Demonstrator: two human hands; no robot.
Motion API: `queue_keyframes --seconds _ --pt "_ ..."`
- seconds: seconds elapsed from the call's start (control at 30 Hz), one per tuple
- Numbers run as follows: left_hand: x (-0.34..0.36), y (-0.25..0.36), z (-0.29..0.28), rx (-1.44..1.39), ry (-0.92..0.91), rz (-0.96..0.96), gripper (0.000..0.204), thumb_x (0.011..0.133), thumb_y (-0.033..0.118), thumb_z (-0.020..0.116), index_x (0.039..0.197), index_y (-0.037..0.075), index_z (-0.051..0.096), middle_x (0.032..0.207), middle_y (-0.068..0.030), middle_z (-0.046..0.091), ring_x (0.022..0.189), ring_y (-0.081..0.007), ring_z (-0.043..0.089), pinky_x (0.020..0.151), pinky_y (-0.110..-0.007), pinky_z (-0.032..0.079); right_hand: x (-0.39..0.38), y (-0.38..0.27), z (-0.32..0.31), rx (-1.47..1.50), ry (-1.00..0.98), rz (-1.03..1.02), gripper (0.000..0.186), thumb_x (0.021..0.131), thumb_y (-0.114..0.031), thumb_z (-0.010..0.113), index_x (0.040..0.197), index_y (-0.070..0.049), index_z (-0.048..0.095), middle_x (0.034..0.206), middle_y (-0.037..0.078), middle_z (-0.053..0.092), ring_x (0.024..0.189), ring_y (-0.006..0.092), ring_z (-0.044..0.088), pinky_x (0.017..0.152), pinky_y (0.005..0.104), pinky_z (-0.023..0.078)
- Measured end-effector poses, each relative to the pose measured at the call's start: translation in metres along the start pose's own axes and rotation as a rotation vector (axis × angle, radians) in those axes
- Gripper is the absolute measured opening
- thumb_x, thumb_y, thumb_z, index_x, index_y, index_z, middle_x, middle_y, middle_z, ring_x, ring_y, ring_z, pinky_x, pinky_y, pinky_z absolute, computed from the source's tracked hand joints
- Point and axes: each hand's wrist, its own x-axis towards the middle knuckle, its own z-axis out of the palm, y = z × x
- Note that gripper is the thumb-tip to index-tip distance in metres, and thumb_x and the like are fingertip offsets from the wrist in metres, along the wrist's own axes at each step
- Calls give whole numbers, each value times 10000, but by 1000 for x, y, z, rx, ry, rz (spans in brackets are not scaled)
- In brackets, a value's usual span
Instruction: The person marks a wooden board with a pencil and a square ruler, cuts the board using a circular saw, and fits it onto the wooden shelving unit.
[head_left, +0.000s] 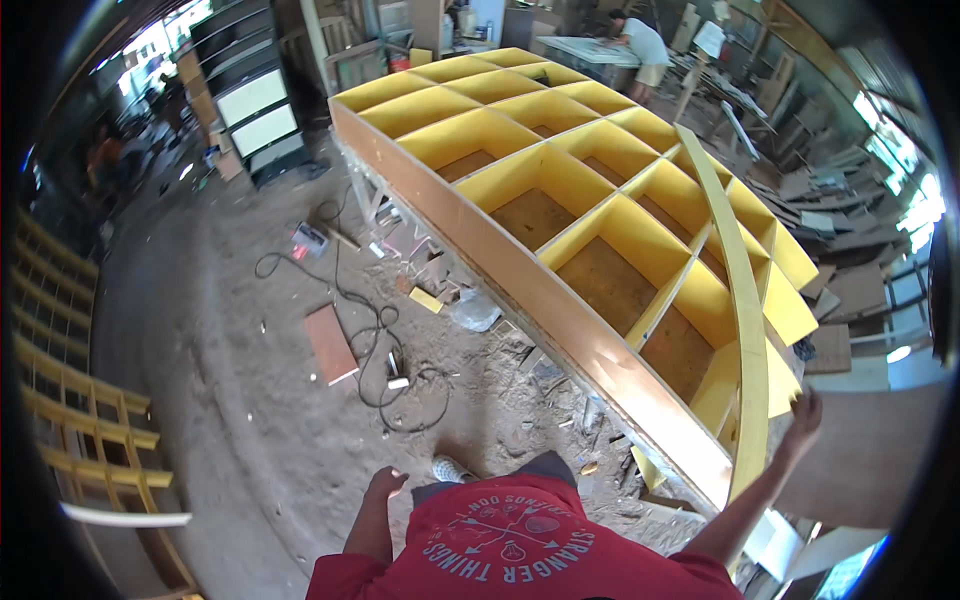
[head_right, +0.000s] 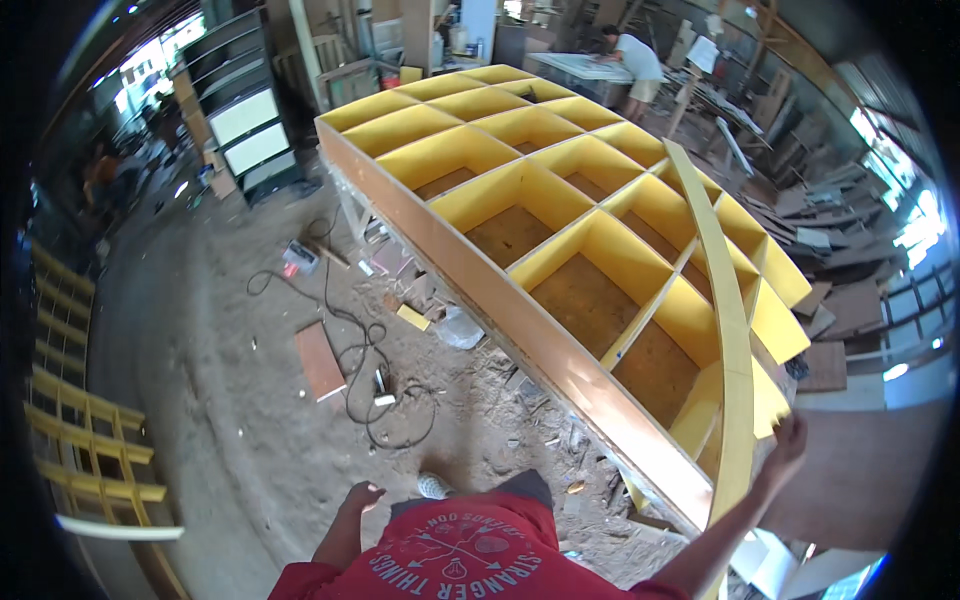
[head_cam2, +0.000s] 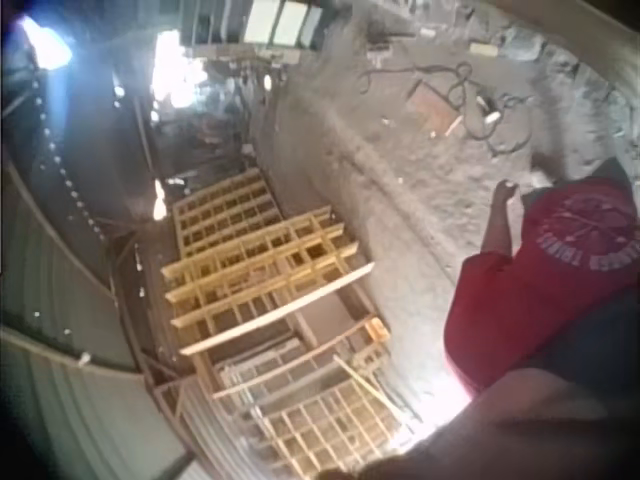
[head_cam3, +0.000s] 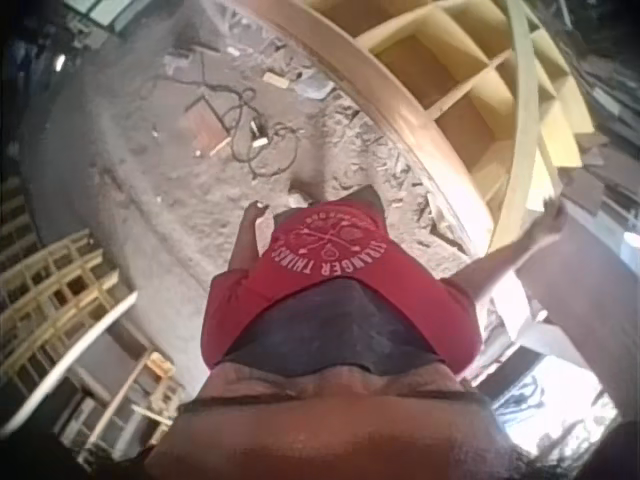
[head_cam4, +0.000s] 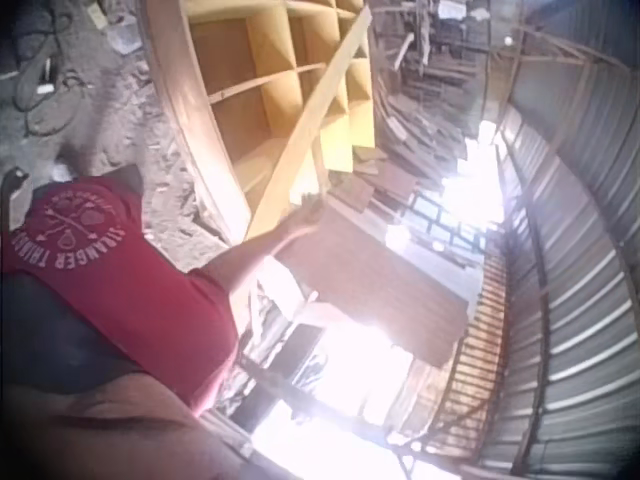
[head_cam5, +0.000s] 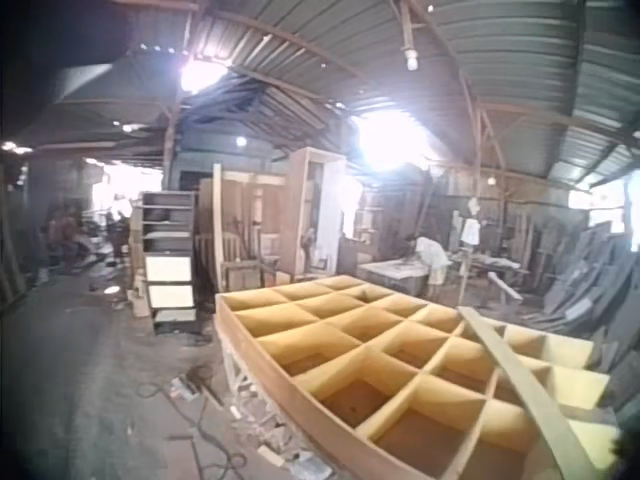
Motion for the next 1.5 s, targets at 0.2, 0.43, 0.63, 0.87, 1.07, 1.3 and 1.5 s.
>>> queue_keyframes --seconds 0.2,0.43,0.63,0.87,1.07,1.3,1.5 --pt "88 30 -146 -244 270 198 646 939 541 753 1293 5 688 1214 -219 769 1173 -381 729 996 -472 571 -108 -233 251 177 -815 -161 217 1023 -42 700 1229 27 694 1036 82 732 980 170 702 915 332 563" --pt "104 -32 -242 -462 369 60 461 976 460 734 1212 65 736 1173 -185 781 1089 -347 750 945 -441 584 -185 -319 526 573 -1303 -141 328 924 -114 833 1195 40 733 1034 115 763 988 203 743 902 350 581" --pt "71 -228 -199 -175 311 -300 465 973 489 683 1103 55 788 1131 -204 778 1041 -416 735 944 -501 568 -274 -446 790 540 -1549 -387 337 934 -145 829 1236 -19 746 988 108 794 963 192 756 909 361 577" --pt "36 -265 -254 -693 74 -563 302 943 399 747 931 97 726 939 -105 794 901 -250 770 826 -442 597 -403 -591 945 764 -1972 -503 284 991 -200 782 1229 -51 739 1052 131 785 965 234 767 856 382 586" --pt "157 -340 -353 -308 52 -112 334 941 342 690 1176 119 771 1019 -171 778 947 -362 761 820 -526 597 -516 -648 1067 551 -2070 -511 316 983 -175 784 1256 -29 724 1046 115 800 983 235 774 891 376 594" --pt "306 -597 -668 55 263 -60 296 1004 297 596 1196 185 790 1127 -168 772 1049 -373 738 952 -538 571 -633 -660 1205 -93 -1765 -486 347 985 -340 723 1223 -88 746 1122 152 791 1037 358 754 928 471 589" --pt "415 -732 -975 -275 888 -214 155 976 194 685 970 63 766 1004 -190 769 942 -383 729 843 -476 579 -646 -636 1264 -367 -1689 -289 403 938 -365 779 1219 -78 737 1081 163 796 1018 340 765 896 465 596"
